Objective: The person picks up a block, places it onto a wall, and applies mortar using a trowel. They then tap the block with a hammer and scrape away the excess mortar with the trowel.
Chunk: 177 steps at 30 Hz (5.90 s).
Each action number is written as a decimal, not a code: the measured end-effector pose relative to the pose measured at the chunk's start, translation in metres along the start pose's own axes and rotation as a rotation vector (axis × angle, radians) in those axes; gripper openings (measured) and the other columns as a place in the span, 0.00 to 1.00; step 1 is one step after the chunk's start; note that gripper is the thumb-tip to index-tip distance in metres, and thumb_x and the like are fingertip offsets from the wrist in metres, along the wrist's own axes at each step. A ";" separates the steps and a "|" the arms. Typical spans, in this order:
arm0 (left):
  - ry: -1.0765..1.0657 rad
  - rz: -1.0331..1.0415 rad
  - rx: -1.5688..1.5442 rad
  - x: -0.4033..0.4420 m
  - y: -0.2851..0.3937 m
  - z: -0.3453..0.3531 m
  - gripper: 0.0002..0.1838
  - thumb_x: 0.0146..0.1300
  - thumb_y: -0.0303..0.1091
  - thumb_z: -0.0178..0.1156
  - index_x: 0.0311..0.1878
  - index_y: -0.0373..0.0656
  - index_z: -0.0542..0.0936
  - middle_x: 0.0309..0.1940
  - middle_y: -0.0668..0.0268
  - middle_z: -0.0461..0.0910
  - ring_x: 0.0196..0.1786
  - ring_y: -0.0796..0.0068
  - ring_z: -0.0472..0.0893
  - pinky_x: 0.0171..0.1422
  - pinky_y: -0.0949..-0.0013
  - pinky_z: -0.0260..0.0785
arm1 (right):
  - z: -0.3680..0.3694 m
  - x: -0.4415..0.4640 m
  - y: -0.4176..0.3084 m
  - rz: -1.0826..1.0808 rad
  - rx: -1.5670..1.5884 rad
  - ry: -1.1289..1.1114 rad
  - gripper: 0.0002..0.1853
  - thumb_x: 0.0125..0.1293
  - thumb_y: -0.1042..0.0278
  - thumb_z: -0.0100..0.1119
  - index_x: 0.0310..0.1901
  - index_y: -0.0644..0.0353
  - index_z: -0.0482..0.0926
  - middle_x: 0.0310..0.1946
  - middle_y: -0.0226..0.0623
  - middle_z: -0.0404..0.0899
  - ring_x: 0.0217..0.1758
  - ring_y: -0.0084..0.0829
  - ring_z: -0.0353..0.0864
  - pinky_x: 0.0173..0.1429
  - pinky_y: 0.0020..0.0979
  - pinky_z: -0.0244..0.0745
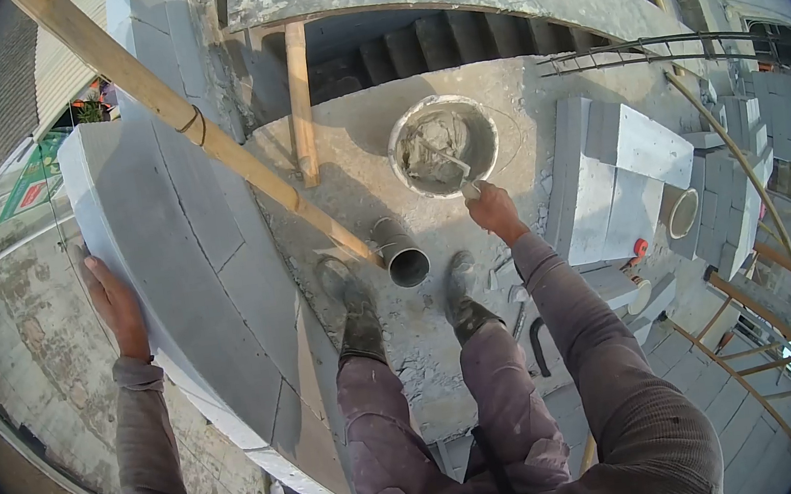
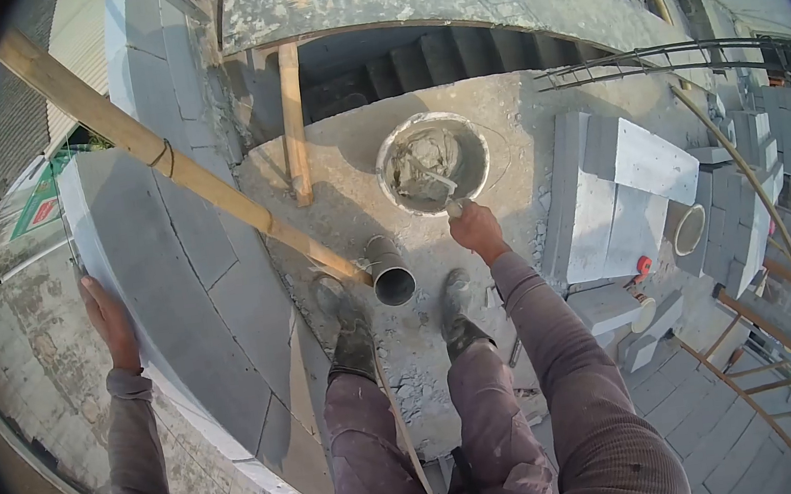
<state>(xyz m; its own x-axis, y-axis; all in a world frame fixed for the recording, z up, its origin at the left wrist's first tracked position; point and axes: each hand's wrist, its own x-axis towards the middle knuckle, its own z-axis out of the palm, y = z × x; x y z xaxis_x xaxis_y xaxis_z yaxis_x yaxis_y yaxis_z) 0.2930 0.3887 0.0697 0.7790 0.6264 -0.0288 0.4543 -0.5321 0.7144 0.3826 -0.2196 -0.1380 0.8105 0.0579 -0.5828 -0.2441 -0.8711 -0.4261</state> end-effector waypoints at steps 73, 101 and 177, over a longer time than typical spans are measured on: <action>-0.019 -0.183 0.420 0.018 0.047 -0.007 0.35 0.80 0.51 0.39 0.79 0.33 0.60 0.66 0.39 0.75 0.70 0.38 0.74 0.84 0.34 0.38 | 0.060 0.178 -0.460 -0.214 0.895 -0.975 0.11 0.75 0.60 0.63 0.48 0.59 0.83 0.31 0.26 0.80 0.26 0.18 0.77 0.27 0.27 0.72; -0.099 -0.116 0.311 0.034 0.030 -0.020 0.38 0.72 0.43 0.49 0.76 0.21 0.60 0.64 0.39 0.75 0.66 0.43 0.78 0.83 0.34 0.43 | -0.049 0.156 -0.482 -0.859 0.248 -0.676 0.18 0.61 0.73 0.73 0.52 0.66 0.82 0.37 0.48 0.86 0.38 0.39 0.89 0.43 0.34 0.79; -0.172 0.296 0.612 -0.005 -0.108 -0.043 0.37 0.81 0.45 0.52 0.82 0.38 0.50 0.74 0.30 0.60 0.72 0.27 0.69 0.70 0.38 0.72 | 0.067 0.053 -0.076 -0.039 -0.498 -0.409 0.16 0.59 0.67 0.65 0.47 0.64 0.89 0.48 0.59 0.84 0.51 0.52 0.89 0.50 0.42 0.87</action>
<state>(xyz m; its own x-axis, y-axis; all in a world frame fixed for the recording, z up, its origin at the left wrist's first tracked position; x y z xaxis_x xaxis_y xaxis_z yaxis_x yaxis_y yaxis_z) 0.2214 0.4678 0.0226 0.9420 0.3333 -0.0403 0.3347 -0.9233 0.1884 0.4083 -0.1180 -0.1824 0.5215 0.1892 -0.8320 0.1372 -0.9810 -0.1371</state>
